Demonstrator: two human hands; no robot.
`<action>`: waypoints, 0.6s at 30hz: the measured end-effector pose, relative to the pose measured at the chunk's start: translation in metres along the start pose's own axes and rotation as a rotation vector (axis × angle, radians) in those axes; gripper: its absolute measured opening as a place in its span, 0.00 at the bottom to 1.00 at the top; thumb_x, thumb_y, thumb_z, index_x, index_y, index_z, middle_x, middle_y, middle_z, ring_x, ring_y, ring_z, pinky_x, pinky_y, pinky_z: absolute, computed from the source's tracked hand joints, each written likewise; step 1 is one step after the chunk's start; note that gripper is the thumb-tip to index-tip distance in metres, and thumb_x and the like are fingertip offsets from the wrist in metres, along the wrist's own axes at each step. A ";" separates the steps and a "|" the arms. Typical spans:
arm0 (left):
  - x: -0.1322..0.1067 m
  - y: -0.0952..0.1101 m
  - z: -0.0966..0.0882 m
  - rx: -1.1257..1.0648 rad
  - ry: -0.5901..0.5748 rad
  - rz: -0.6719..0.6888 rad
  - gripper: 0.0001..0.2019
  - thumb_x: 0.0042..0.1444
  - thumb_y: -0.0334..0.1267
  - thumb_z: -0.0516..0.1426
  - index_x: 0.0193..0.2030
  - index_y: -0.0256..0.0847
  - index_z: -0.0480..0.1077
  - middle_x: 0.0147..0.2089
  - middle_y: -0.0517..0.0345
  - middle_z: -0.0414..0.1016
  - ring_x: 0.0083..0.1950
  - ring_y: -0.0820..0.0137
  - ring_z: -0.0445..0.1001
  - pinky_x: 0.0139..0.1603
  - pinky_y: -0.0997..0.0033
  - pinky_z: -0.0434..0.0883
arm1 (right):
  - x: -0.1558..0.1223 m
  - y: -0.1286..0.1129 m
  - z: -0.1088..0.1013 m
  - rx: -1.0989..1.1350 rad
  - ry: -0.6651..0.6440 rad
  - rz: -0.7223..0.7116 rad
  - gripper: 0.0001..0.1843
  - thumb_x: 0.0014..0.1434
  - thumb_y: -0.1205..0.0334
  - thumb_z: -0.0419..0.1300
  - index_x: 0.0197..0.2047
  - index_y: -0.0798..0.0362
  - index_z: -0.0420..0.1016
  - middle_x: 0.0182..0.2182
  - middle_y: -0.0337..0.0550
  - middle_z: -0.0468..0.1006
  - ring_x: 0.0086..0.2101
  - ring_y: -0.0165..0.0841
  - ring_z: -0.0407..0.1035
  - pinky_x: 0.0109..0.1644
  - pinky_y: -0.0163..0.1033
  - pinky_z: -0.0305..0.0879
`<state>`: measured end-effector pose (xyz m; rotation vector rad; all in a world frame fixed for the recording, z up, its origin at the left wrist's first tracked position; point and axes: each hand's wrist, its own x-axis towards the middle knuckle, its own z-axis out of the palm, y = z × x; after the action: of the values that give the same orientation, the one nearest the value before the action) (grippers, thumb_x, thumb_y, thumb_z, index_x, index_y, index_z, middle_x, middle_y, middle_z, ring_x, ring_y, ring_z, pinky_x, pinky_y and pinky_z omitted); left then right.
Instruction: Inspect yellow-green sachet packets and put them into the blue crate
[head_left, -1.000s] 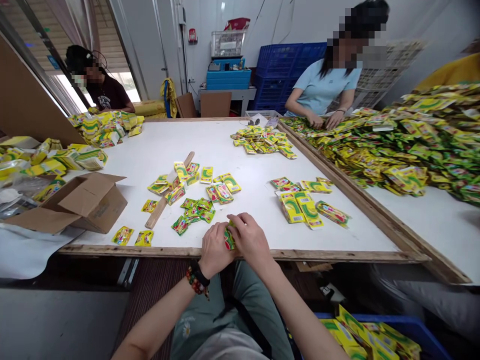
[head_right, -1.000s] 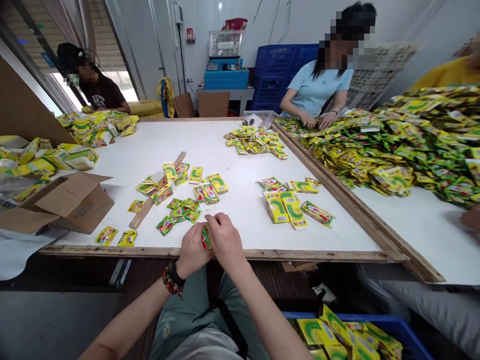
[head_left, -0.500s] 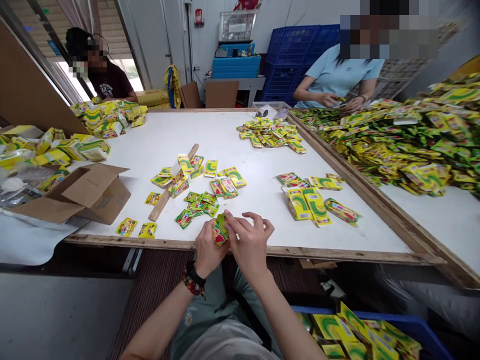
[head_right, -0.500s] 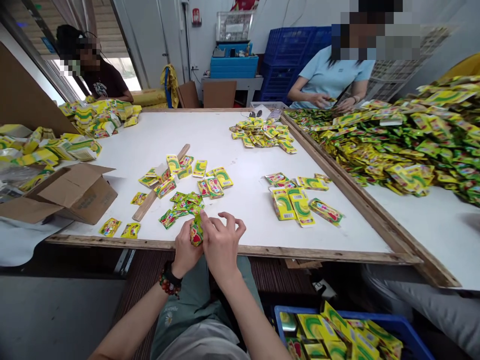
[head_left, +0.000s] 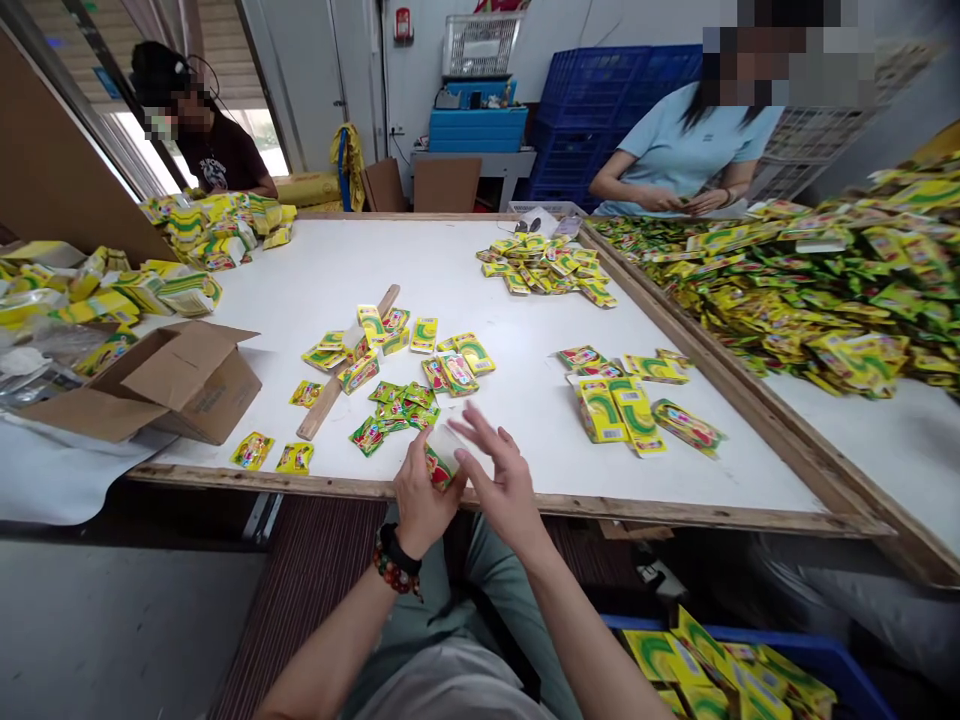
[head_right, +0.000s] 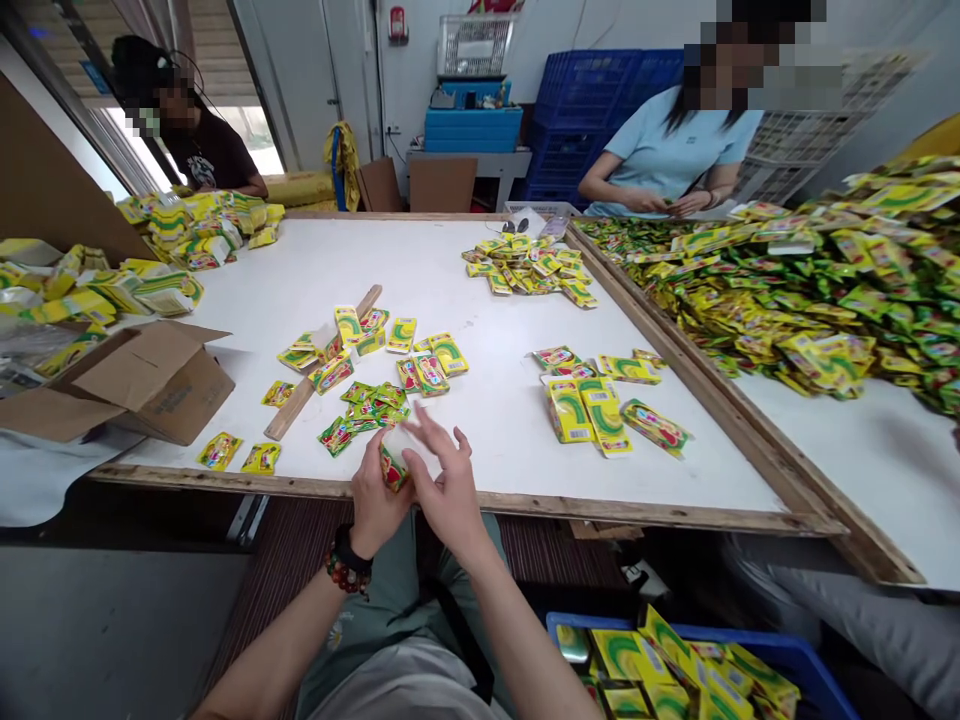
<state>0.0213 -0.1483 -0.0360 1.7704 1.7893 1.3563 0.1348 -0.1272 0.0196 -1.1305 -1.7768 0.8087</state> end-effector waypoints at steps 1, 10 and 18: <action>-0.001 -0.001 -0.002 -0.019 0.000 0.012 0.30 0.57 0.44 0.57 0.64 0.40 0.51 0.59 0.41 0.67 0.59 0.56 0.69 0.55 0.56 0.69 | -0.001 0.004 0.002 0.102 0.069 0.044 0.29 0.61 0.60 0.56 0.66 0.44 0.60 0.61 0.49 0.67 0.60 0.42 0.62 0.65 0.59 0.49; -0.011 -0.017 0.005 0.010 0.044 0.187 0.18 0.57 0.39 0.53 0.52 0.43 0.54 0.44 0.52 0.68 0.42 0.63 0.73 0.39 0.64 0.70 | -0.012 0.009 0.025 0.431 -0.078 0.182 0.18 0.61 0.55 0.57 0.52 0.48 0.77 0.51 0.41 0.78 0.52 0.42 0.72 0.59 0.52 0.65; -0.011 -0.015 0.003 0.044 -0.093 0.022 0.27 0.59 0.44 0.51 0.62 0.39 0.47 0.52 0.41 0.69 0.47 0.58 0.74 0.43 0.59 0.71 | -0.014 0.002 0.031 0.152 0.120 0.152 0.17 0.59 0.59 0.58 0.51 0.49 0.78 0.43 0.39 0.82 0.39 0.40 0.78 0.45 0.44 0.76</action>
<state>0.0164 -0.1543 -0.0538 1.8493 1.7686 1.2305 0.1104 -0.1419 0.0002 -1.1973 -1.5183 0.9295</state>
